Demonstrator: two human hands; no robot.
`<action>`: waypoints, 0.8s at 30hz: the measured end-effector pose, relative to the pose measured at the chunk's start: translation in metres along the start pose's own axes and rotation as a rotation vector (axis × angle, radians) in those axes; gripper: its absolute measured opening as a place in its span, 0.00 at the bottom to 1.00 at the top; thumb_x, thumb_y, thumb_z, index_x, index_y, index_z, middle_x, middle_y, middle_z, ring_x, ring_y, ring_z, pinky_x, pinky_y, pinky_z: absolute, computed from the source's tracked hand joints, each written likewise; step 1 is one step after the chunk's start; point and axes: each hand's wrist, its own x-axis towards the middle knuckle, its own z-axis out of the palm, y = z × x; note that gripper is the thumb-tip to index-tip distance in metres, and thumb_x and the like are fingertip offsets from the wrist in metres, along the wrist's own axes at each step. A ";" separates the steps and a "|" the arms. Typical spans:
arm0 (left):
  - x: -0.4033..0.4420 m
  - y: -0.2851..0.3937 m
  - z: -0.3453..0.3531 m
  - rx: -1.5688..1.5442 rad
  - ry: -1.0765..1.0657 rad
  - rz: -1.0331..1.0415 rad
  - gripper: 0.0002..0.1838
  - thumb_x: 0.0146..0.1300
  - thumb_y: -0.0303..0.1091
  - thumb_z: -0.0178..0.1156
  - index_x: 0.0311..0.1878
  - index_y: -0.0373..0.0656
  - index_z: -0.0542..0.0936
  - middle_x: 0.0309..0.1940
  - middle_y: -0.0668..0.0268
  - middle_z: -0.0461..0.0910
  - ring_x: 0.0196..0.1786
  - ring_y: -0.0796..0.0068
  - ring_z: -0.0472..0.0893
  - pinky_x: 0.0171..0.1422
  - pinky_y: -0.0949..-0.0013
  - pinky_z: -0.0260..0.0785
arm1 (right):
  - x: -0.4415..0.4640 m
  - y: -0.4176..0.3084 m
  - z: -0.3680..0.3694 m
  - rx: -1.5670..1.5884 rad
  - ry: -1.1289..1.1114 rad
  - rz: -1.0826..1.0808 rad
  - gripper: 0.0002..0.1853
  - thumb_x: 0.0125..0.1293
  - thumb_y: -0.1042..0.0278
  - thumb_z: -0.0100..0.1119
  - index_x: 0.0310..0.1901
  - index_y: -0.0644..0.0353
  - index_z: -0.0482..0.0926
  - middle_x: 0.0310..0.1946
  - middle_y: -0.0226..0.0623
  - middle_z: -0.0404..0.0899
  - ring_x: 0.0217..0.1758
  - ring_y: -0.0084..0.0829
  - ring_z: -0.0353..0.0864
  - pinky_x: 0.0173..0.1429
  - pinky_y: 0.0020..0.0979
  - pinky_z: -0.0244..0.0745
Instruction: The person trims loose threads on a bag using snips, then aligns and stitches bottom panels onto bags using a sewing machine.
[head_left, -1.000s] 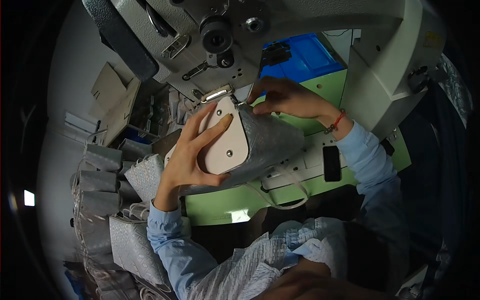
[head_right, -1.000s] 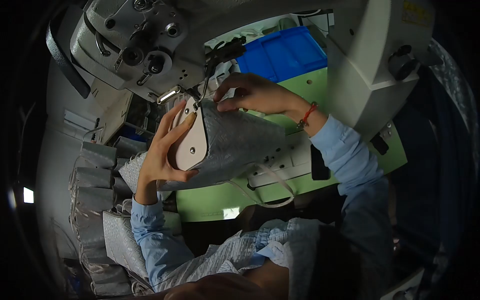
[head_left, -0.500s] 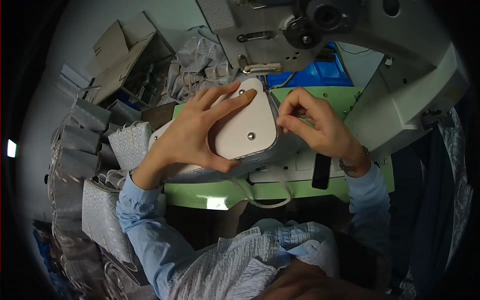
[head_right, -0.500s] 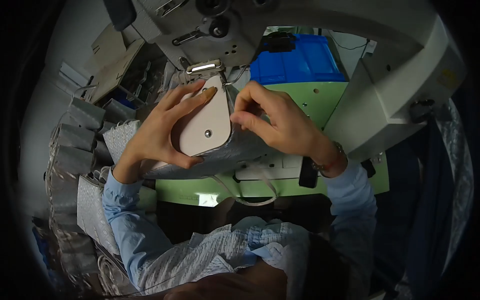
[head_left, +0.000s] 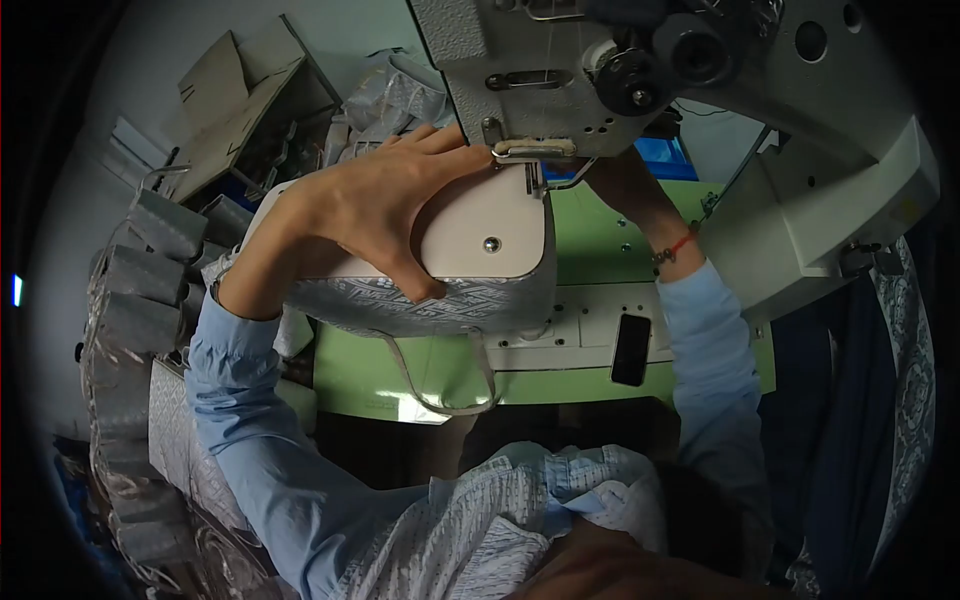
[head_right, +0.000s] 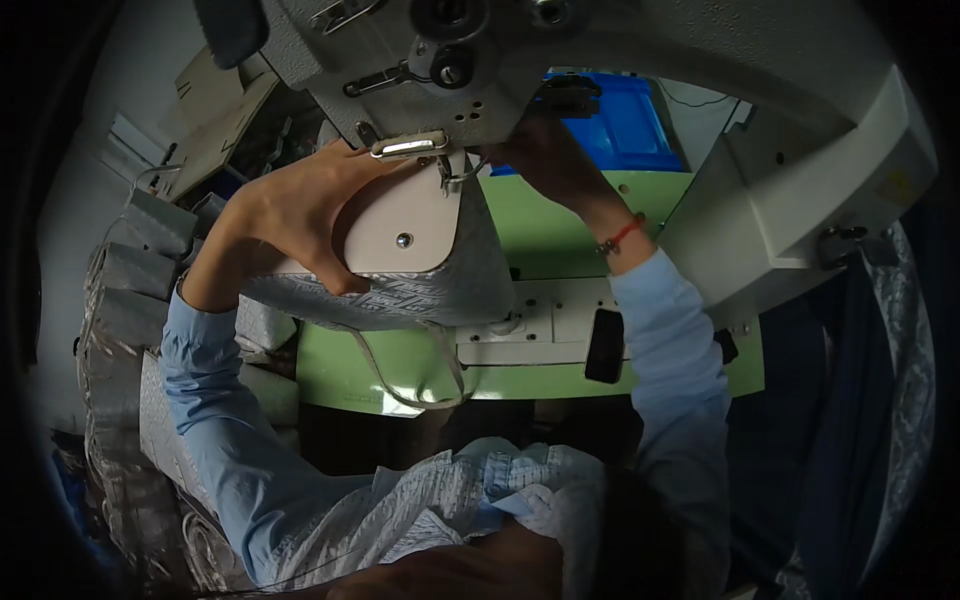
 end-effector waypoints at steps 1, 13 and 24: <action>0.001 -0.002 0.000 -0.041 -0.026 -0.018 0.56 0.26 0.48 0.73 0.67 0.38 0.68 0.47 0.56 0.70 0.52 0.54 0.70 0.59 0.55 0.67 | 0.013 0.010 -0.001 -0.473 0.068 -0.425 0.12 0.67 0.68 0.61 0.49 0.63 0.79 0.40 0.36 0.82 0.42 0.28 0.83 0.47 0.30 0.79; -0.011 0.006 0.011 0.166 0.128 0.048 0.57 0.23 0.46 0.71 0.69 0.45 0.69 0.56 0.56 0.72 0.51 0.54 0.69 0.59 0.55 0.66 | -0.032 -0.059 0.003 0.147 -0.149 -0.064 0.20 0.65 0.70 0.62 0.58 0.64 0.75 0.51 0.40 0.82 0.50 0.29 0.82 0.52 0.31 0.78; -0.011 0.013 0.003 0.146 0.058 -0.043 0.57 0.22 0.44 0.71 0.69 0.45 0.70 0.66 0.56 0.69 0.61 0.49 0.70 0.67 0.51 0.66 | -0.040 -0.056 0.030 0.033 0.152 -0.097 0.12 0.67 0.70 0.59 0.48 0.67 0.81 0.40 0.40 0.85 0.42 0.25 0.81 0.46 0.28 0.75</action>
